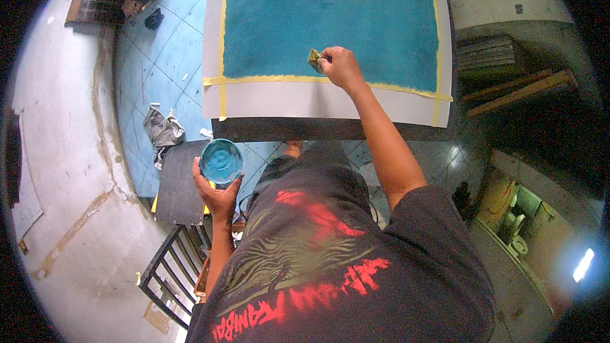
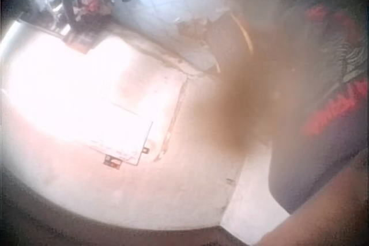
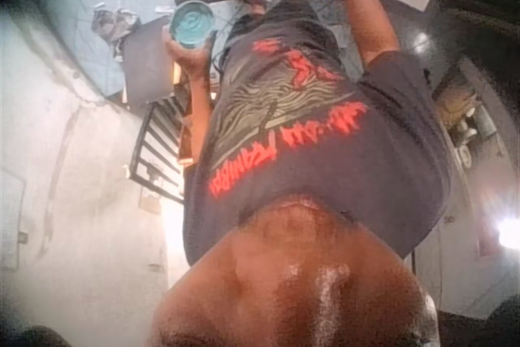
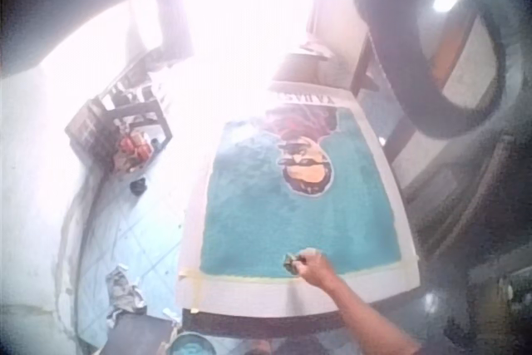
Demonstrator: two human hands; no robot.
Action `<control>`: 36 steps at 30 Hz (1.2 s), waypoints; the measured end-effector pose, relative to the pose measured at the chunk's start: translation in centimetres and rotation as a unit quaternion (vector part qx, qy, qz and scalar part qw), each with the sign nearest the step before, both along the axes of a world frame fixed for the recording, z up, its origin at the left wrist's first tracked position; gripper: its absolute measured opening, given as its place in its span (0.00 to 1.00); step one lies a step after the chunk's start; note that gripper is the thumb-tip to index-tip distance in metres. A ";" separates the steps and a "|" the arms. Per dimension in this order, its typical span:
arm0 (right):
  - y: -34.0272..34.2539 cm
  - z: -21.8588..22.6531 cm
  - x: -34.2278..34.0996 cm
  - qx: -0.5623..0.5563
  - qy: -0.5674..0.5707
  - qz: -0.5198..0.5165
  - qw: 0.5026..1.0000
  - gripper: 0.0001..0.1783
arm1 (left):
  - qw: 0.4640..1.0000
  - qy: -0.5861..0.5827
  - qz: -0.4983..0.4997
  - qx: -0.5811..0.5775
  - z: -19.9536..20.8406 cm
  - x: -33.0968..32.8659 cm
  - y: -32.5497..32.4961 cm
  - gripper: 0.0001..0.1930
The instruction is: The person applies teal paint to a large poster using a sponge, repeatedly dipping the sponge into a container and dabbing the surface. The person works on the background area around a printed portrait, moving across the poster to cover the taped-off region.
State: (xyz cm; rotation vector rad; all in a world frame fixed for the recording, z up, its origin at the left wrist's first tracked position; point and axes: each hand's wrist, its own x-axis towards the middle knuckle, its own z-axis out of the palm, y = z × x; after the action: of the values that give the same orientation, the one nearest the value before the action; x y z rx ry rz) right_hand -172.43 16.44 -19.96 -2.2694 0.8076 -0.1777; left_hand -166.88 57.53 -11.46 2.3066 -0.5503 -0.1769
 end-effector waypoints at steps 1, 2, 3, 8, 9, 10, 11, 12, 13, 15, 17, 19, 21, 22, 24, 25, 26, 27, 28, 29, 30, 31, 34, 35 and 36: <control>0.1 -0.7 0.1 -0.006 0.033 -0.008 0.999 0.09 | 1.000 0.001 0.001 -0.001 0.0 0.0 0.0 0.54; 0.2 -1.2 0.2 -0.014 0.066 -0.017 0.998 0.10 | 1.000 0.001 0.000 -0.004 -0.1 0.0 -0.2 0.54; 0.2 -1.6 0.2 -0.022 0.098 -0.027 0.995 0.11 | 1.000 0.002 -0.001 -0.007 -0.1 0.0 -0.5 0.54; -2.8 0.3 0.3 0.164 0.077 -0.078 0.980 0.15 | 1.000 0.002 0.002 0.005 0.4 -0.4 -0.9 0.54; -3.2 -0.6 -0.1 0.152 0.092 -0.068 0.982 0.15 | 1.000 0.003 0.003 0.005 0.3 -0.5 -1.1 0.54; -3.2 -1.9 -0.6 0.140 0.108 -0.058 0.983 0.15 | 1.000 0.004 0.003 0.008 0.5 -0.5 -1.4 0.54; -3.1 -2.0 -0.6 0.128 0.123 -0.049 0.983 0.15 | 1.000 0.006 0.001 0.012 0.6 -0.5 -1.7 0.54; -2.5 -2.3 -0.4 0.052 0.160 -0.032 0.985 0.14 | 1.000 0.007 -0.001 0.016 0.7 -0.5 -2.0 0.53; -2.3 -2.4 -0.5 0.047 0.155 -0.028 0.986 0.14 | 1.000 0.009 -0.003 0.014 0.7 -0.5 -2.2 0.53; -2.0 -0.4 0.6 0.038 0.142 -0.010 0.989 0.14 | 1.000 0.008 0.001 0.013 0.8 -0.5 -2.2 0.53; -1.9 0.9 1.1 0.074 0.144 -0.002 0.987 0.13 | 1.000 0.006 0.004 0.008 0.5 -0.5 -2.0 0.53; -1.3 1.1 1.4 0.071 0.161 0.031 0.984 0.13 | 1.000 0.006 0.003 0.007 0.3 -0.4 -2.2 0.53; 0.6 0.3 1.7 -0.007 0.174 0.049 0.984 0.11 | 1.000 0.006 -0.001 0.010 0.4 -0.1 -2.5 0.54; 0.4 0.3 1.4 0.010 0.182 0.038 0.982 0.11 | 1.000 0.007 -0.003 0.007 0.4 0.0 -2.7 0.54; -0.1 1.7 2.4 0.068 0.147 0.016 0.987 0.12 | 1.000 0.006 0.001 0.007 0.7 0.1 -2.5 0.54; -0.7 2.0 2.6 0.108 0.106 -0.002 0.988 0.12 | 1.000 0.006 0.004 0.011 0.6 0.1 -2.2 0.54; -1.5 2.3 2.7 0.137 0.096 -0.012 0.986 0.13 | 1.000 0.006 0.006 0.012 0.3 0.2 -2.1 0.54; -1.7 1.7 2.9 0.120 0.101 0.000 0.988 0.13 | 1.000 0.006 0.008 0.014 0.2 0.3 -2.0 0.54; -1.6 0.6 3.1 0.104 0.106 0.011 0.989 0.14 | 1.000 0.006 0.008 0.014 0.1 0.3 -2.0 0.55; -1.4 -0.5 3.1 0.087 0.111 0.021 0.990 0.14 | 1.000 0.008 0.008 0.014 0.1 0.4 -2.0 0.55; -0.7 -1.4 3.3 0.076 0.165 0.034 0.983 0.14 | 1.000 0.008 0.006 0.014 0.2 0.5 -2.1 0.55; 0.2 -2.2 3.3 0.057 0.176 0.005 0.983 0.13 | 1.000 0.008 0.001 0.013 0.3 0.5 -2.2 0.55; 0.5 -0.2 4.8 0.046 0.149 0.022 0.988 0.12 | 1.000 0.004 0.007 0.019 0.3 0.7 -1.6 0.55; 0.4 0.8 5.2 0.061 0.131 0.017 0.989 0.12 | 1.000 0.003 0.012 0.019 0.1 0.7 -1.5 0.55; 0.4 1.3 5.4 0.075 0.113 0.012 0.991 0.11 | 1.000 0.003 0.017 0.019 0.0 0.6 -1.4 0.55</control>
State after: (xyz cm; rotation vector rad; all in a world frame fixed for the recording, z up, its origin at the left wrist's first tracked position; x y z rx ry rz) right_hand -167.00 16.84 -18.62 -2.1797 0.8774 0.1504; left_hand -166.24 56.10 -11.44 2.3506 -0.5091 -0.1793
